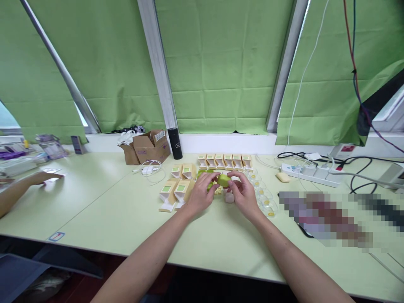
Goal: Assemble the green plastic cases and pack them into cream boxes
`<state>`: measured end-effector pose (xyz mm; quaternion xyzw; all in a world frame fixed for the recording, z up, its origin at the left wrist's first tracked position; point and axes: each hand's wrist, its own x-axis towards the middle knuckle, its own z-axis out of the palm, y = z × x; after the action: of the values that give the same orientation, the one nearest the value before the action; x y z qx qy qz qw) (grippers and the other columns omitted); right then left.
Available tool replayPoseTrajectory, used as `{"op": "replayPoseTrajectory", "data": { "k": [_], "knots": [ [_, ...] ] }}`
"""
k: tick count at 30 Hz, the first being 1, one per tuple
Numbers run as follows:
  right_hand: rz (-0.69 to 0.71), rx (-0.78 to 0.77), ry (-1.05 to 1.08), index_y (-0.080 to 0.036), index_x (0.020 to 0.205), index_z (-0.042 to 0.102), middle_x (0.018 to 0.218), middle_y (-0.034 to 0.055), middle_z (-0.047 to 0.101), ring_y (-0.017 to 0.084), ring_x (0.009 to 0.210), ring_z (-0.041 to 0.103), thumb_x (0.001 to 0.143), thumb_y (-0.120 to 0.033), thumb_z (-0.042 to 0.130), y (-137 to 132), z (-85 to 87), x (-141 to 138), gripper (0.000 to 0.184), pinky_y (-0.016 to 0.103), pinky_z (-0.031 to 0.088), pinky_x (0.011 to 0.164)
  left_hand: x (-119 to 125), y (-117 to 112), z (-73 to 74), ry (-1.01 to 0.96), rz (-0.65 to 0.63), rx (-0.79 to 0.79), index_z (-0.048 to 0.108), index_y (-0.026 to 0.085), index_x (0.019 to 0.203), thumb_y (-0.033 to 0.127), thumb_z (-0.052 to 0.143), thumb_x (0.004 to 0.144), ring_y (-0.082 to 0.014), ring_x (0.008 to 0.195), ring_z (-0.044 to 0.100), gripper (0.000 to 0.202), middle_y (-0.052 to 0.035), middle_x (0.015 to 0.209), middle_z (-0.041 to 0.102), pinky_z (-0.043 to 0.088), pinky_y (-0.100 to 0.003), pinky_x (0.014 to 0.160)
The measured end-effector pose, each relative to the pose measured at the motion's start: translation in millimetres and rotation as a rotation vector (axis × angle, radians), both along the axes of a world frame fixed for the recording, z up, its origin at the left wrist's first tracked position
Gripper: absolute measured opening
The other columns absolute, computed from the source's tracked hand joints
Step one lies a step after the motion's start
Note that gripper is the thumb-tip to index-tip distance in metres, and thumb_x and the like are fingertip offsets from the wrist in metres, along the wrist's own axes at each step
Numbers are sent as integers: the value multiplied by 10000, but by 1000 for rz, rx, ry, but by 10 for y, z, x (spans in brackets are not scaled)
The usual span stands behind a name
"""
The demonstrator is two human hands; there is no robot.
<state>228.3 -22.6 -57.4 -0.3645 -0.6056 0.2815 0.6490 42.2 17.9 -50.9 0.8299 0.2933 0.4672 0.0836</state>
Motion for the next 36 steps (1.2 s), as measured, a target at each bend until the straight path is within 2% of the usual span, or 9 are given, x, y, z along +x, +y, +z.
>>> {"op": "replayPoseTrajectory", "data": {
  "k": [3, 6, 12, 19, 25, 31, 36],
  "knots": [
    [38, -13, 18, -275, 1200, 624, 1006, 54, 715, 200, 761, 699, 962, -424, 688, 16, -19, 6, 288, 363, 630, 714, -5, -4, 12, -8, 8, -23, 622, 237, 1368, 338, 582, 1057, -244, 1026, 663, 329, -91, 1131, 703, 559, -422, 951],
    [69, -20, 29, -274, 1245, 625, 916, 32, 693, 216, 794, 695, 873, -317, 757, 37, -56, 4, 397, 363, 615, 712, -7, -4, 25, -24, 19, -50, 632, 228, 1344, 379, 594, 1051, -250, 1026, 666, 332, -97, 1120, 706, 557, -419, 947],
    [-3, -38, -2, -258, 1254, 646, 891, 1, 668, 184, 755, 651, 808, -201, 703, 54, -80, -5, 453, 357, 561, 738, 10, -8, 27, -65, 16, -88, 660, 197, 1252, 411, 618, 1034, -243, 1011, 665, 309, -103, 1122, 710, 553, -402, 940],
    [21, -84, 38, -261, 1227, 664, 1048, 32, 700, 179, 836, 652, 812, -283, 777, 33, -32, -15, 431, 342, 563, 756, 0, 5, 29, -96, 6, -127, 676, 201, 1208, 502, 592, 1034, -255, 1022, 677, 358, -117, 1148, 724, 545, -409, 944],
    [144, -120, 186, -263, 1197, 659, 1103, 66, 726, 228, 986, 690, 788, -413, 863, 43, -20, 3, 481, 365, 598, 818, 7, 5, 38, -99, -23, -80, 676, 207, 1197, 382, 506, 1081, -256, 1083, 675, 270, -110, 1147, 734, 526, -408, 966],
    [246, -179, 250, -239, 1196, 655, 1089, 78, 738, 221, 923, 699, 783, -475, 887, 8, 13, 39, 529, 365, 612, 792, 18, -5, 40, -129, -19, -104, 678, 210, 1139, 297, 566, 1039, -245, 1052, 679, 174, -99, 1118, 734, 537, -399, 954],
    [283, -200, 283, -233, 1197, 654, 1091, 79, 732, 213, 870, 692, 771, -495, 894, -7, 27, 32, 554, 353, 614, 738, 14, 6, 39, -137, -42, -101, 678, 209, 1118, 295, 555, 1044, -232, 1020, 679, 167, -92, 1091, 732, 545, -384, 927]
  ]
}}
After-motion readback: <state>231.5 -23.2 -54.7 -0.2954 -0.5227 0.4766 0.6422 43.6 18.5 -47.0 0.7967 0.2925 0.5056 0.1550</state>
